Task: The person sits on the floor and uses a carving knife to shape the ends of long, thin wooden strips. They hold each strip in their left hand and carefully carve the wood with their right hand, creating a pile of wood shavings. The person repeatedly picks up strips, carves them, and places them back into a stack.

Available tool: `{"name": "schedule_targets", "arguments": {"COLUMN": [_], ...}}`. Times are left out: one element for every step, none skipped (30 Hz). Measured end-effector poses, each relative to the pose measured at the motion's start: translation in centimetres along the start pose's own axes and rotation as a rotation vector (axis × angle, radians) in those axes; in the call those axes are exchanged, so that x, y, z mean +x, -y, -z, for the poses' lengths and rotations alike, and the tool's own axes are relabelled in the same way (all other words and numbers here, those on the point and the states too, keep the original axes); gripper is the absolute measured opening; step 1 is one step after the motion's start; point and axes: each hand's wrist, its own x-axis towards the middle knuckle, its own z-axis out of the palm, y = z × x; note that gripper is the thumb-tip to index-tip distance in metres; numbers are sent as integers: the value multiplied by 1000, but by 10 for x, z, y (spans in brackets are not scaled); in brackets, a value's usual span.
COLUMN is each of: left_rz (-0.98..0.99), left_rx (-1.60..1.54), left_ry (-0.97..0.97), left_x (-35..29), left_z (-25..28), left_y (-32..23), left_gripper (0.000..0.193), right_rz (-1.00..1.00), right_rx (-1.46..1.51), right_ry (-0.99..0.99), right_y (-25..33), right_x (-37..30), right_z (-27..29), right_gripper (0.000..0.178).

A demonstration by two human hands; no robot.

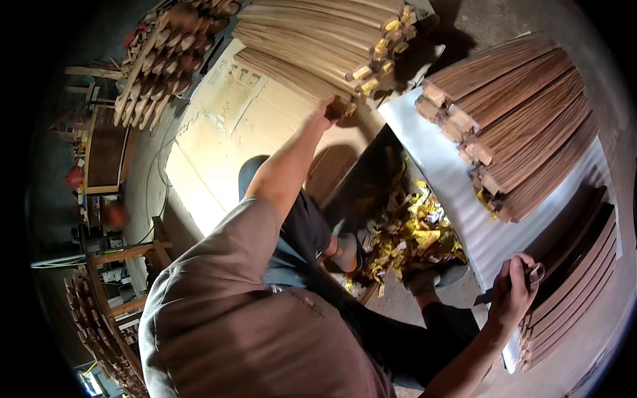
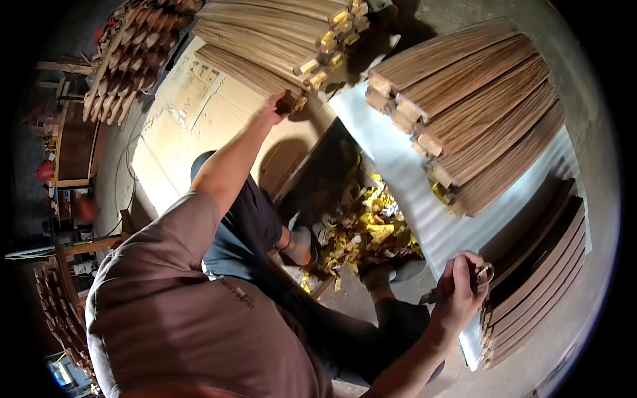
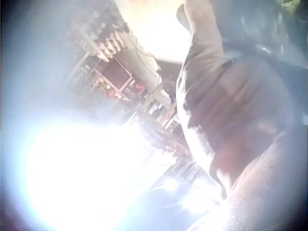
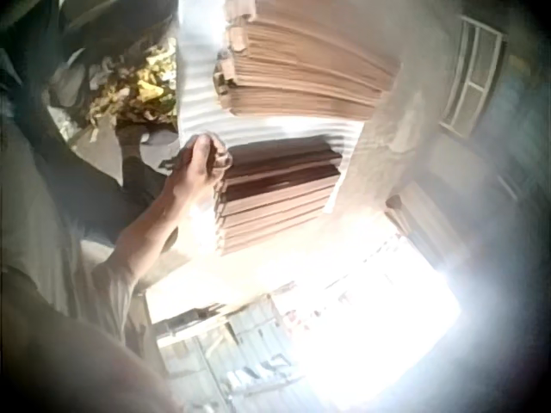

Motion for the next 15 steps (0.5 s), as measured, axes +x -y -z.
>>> {"name": "schedule_targets", "arguments": {"left_rz": [-1,23,46,67,74,72,42,40,52,68,100,135,127,134,139], "left_rx": [51,-15,-83,-158,-182,-190,-95,-100,-91,-86,-79,-70,-7,-13,2], "left_ry": [16,65,111,151,189,242,338,379,398,427,455,495,526,527,514], "left_x": [-14,-26,-40,-60,-103,-160,-200,-235,-273,-303,-322,-337,-354,-374,-387], "left_z": [-2,3,10,21,19,4,11,18,22,26,36,44,48,53,58], "left_y": [2,1,2,2,3,-3,-3,2,9,18,30,43,52,59,67], "left_gripper": [39,38,36,35,32,28,24,25,30,35,40,46,51,50,49], "right_rz": [7,54,100,145,247,390,552,564,535,691,787,892,979,906,1072], "right_rx": [-24,-74,-125,-178,-306,-388,-443,-432,-540,-519,-627,-627,-631,-602,-697], "right_ry": [-6,21,52,90,134,154,177,215,249,294,334,362,375,436,420], "right_y": [-1,-5,-14,-22,-29,-32,-24,-24,-28,-44,-48,-55,-62,-69,-72], "right_x": [-3,-2,-1,1,0,-6,-20,-33,-45,-50,-61,-69,-80,-94,-99], "right_z": [-2,-3,-4,-5,-7,-15,-38,-56,-68,-83,-100,-117,-130,-142,-148], "right_gripper": [8,7,7,6,3,2,8,13,20,28,33,37,38,40,41]}}
